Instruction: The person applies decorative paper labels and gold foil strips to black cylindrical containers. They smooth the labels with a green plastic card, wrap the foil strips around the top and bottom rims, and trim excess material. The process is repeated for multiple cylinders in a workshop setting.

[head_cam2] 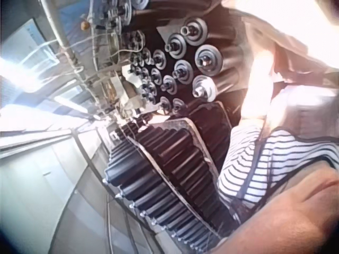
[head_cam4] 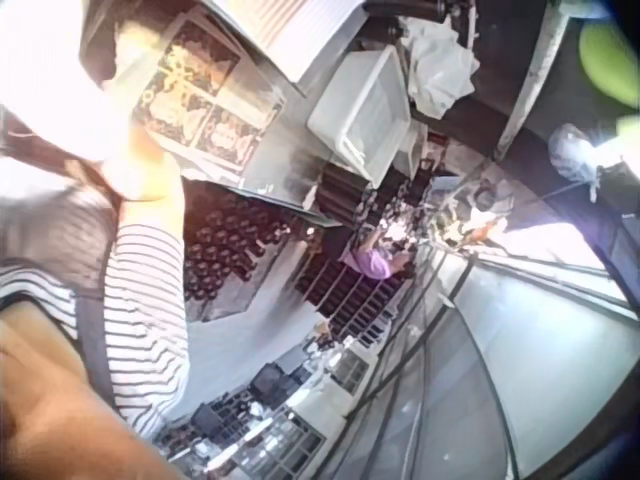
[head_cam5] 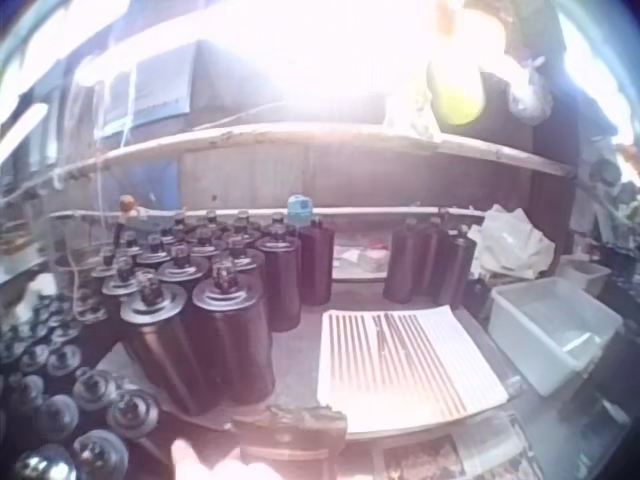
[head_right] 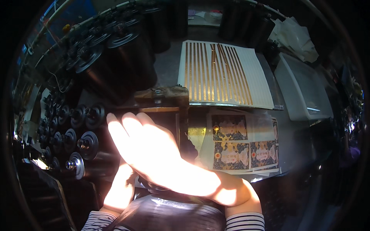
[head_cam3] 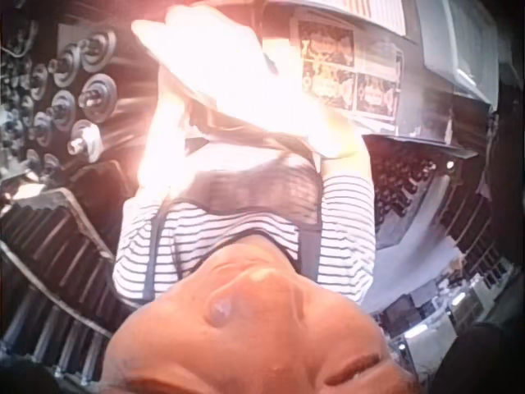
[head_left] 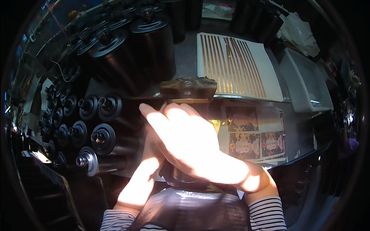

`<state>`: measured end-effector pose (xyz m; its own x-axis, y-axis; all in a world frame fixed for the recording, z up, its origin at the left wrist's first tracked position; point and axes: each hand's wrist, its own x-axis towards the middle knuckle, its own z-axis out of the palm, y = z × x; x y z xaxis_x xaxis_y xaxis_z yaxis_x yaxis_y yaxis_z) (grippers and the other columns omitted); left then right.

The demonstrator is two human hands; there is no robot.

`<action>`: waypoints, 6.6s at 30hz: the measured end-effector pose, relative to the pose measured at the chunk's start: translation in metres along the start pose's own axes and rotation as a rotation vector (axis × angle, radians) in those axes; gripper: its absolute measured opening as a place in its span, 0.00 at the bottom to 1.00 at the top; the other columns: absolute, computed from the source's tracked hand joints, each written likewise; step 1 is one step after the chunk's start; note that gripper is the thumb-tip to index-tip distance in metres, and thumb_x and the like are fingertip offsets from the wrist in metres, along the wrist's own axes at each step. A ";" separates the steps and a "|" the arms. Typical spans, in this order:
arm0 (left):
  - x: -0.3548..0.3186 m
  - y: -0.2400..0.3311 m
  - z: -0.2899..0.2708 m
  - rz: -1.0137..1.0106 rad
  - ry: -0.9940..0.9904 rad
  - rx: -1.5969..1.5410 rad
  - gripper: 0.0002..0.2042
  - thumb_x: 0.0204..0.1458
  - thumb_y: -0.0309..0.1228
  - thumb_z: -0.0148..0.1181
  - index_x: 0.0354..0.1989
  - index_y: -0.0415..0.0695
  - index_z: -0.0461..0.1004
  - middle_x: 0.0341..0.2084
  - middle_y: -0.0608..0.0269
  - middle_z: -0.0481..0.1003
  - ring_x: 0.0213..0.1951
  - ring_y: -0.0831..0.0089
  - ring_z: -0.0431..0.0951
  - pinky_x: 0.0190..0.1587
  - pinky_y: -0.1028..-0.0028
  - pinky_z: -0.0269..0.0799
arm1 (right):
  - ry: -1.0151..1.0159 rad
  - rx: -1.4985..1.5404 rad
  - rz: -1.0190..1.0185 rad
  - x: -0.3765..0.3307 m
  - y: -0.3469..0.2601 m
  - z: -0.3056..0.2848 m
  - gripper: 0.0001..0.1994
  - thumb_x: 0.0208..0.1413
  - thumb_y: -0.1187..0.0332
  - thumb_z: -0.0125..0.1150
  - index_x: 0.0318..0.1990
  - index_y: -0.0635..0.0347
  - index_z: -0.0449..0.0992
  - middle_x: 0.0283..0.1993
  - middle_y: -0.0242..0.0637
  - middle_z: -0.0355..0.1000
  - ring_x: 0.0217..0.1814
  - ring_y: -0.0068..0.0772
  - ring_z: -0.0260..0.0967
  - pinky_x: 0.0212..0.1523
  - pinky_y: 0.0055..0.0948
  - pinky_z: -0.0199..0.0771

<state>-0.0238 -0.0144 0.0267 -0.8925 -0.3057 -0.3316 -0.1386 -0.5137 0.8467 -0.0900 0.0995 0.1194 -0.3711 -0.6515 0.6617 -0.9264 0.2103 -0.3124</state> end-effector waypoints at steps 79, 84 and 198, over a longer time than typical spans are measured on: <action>-0.138 -0.004 0.063 0.904 -0.263 1.683 0.09 0.41 0.30 0.60 0.33 0.46 0.74 0.37 0.57 0.71 0.39 0.61 0.69 0.49 0.54 0.57 | -0.398 0.631 0.489 -0.130 -0.005 -0.085 0.16 0.49 0.67 0.61 0.46 0.61 0.72 0.31 0.37 0.72 0.29 0.33 0.68 0.32 0.25 0.70; -0.141 0.016 0.023 0.563 -0.242 1.464 0.03 0.46 0.29 0.59 0.27 0.45 0.75 0.37 0.57 0.72 0.43 0.61 0.69 0.52 0.56 0.51 | -0.525 0.791 0.580 -0.117 -0.018 -0.063 0.13 0.45 0.67 0.66 0.39 0.59 0.75 0.30 0.35 0.72 0.28 0.29 0.66 0.31 0.24 0.68; -0.102 -0.069 0.012 1.241 0.098 1.643 0.19 0.43 0.42 0.62 0.47 0.72 0.73 0.49 0.80 0.65 0.52 0.78 0.65 0.55 0.34 0.45 | -0.407 0.861 0.972 -0.135 0.004 -0.036 0.08 0.58 0.72 0.49 0.36 0.66 0.74 0.29 0.36 0.71 0.30 0.22 0.68 0.34 0.19 0.68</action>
<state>0.0719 0.0618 0.0071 -0.7799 0.0894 0.6195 0.1695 0.9829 0.0716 -0.0461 0.2146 0.0534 -0.6615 -0.7008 -0.2670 0.0847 0.2840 -0.9551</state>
